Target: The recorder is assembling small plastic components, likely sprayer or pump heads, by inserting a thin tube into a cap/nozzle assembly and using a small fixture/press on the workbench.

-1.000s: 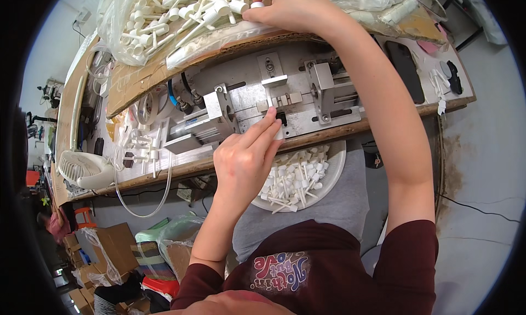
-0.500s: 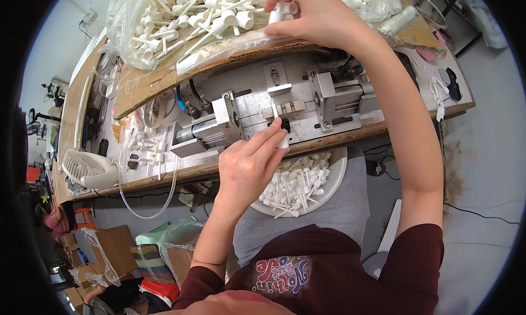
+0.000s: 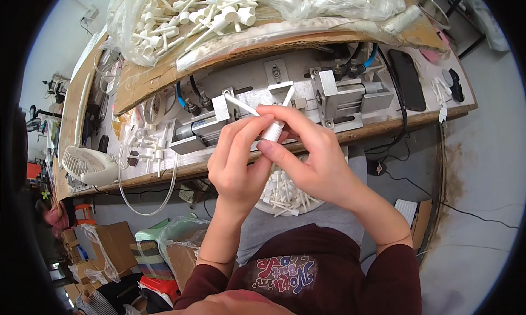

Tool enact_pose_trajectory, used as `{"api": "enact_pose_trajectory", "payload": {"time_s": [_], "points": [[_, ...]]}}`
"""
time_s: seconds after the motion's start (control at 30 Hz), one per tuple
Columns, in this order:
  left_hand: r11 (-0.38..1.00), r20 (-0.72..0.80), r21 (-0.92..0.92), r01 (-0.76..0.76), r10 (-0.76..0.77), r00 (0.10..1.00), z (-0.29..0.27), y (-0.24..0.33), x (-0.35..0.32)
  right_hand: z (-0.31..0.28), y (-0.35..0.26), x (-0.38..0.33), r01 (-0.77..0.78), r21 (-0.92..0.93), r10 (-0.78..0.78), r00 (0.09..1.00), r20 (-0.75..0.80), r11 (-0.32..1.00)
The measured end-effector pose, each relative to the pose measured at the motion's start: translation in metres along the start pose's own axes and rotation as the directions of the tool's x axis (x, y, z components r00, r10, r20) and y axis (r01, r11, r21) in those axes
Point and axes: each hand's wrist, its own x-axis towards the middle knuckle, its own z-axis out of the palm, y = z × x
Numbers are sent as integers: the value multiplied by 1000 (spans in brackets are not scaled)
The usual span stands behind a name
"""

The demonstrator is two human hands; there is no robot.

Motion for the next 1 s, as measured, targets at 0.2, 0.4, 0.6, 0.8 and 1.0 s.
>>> {"api": "enact_pose_trajectory", "payload": {"time_s": [0.2, 0.4, 0.6, 0.8, 1.0], "points": [[990, 119, -59, 129, -121, 986, -11, 2, -12, -18, 2, -13, 7, -130, -16, 997, -71, 991], [984, 354, -17, 175, -158, 922, -7, 3, -24, -22, 10, -23, 109, -348, -142, 987, -70, 931], [965, 439, 248, -84, -35, 898, -2, -6, -19, -25, 0, -19, 243, -591, -313, 950, -17, 769], [966, 474, 257, -37, -93, 876, -2, -5, -9, -26, -2, -22, 172, -594, -274, 958, -86, 786], [978, 480, 208, 19, -119, 869, -6, -5, -5, -24, 6, -28, 187, -519, -270, 958, -90, 834]]}}
